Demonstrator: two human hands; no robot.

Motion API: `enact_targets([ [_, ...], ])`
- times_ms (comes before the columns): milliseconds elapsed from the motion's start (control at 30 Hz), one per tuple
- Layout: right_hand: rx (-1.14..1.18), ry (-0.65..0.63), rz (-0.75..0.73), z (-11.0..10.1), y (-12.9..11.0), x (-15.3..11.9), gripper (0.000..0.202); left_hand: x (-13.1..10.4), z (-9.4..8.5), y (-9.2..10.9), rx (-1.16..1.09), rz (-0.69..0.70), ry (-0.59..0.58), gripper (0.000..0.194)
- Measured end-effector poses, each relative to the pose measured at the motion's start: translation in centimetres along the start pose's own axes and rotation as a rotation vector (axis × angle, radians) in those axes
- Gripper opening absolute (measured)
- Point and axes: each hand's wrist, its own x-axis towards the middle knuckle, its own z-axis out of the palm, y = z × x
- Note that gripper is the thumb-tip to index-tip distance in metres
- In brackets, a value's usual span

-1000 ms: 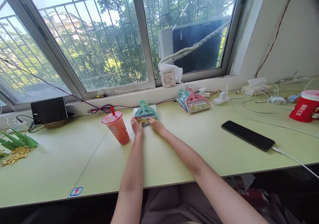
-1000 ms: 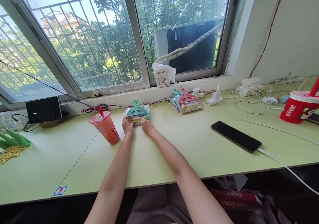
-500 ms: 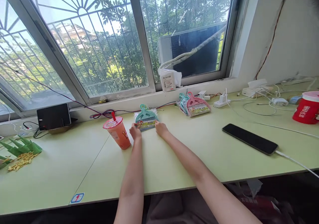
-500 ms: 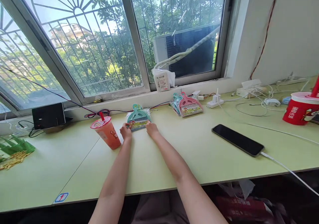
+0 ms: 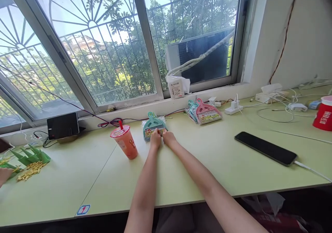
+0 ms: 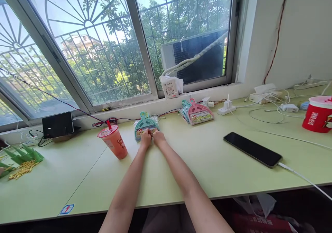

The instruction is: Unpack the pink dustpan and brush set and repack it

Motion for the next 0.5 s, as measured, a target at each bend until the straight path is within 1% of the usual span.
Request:
enact_targets([
  [33, -0.009, 0.0, 0.005, 0.0, 0.0, 0.0, 0.053, 0.6, -0.1, -0.7, -0.052, -0.077, 0.016, 0.024],
  [100, -0.035, 0.001, 0.003, 0.1, 0.1, 0.1, 0.055, 1.5, -0.6, -2.4, -0.101, -0.156, 0.044, 0.027],
  [200, -0.042, 0.006, 0.015, 0.3, 0.1, 0.1, 0.056, 2.1, -1.8, -4.6, -0.1, -0.211, 0.077, 0.027],
  [267, -0.042, 0.018, 0.032, 0.4, 0.1, 0.1, 0.056, 2.1, -2.5, -5.5, -0.086, -0.242, 0.087, 0.025],
  [367, -0.029, 0.04, 0.044, 0.4, 0.1, -0.1, 0.055, 2.0, -3.0, -6.0, -0.051, -0.267, 0.106, 0.025],
  [500, -0.02, 0.03, 0.035, 0.0, 0.1, -0.4, 0.057, 1.8, -3.1, -5.7, 0.048, -0.266, 0.151, 0.027],
])
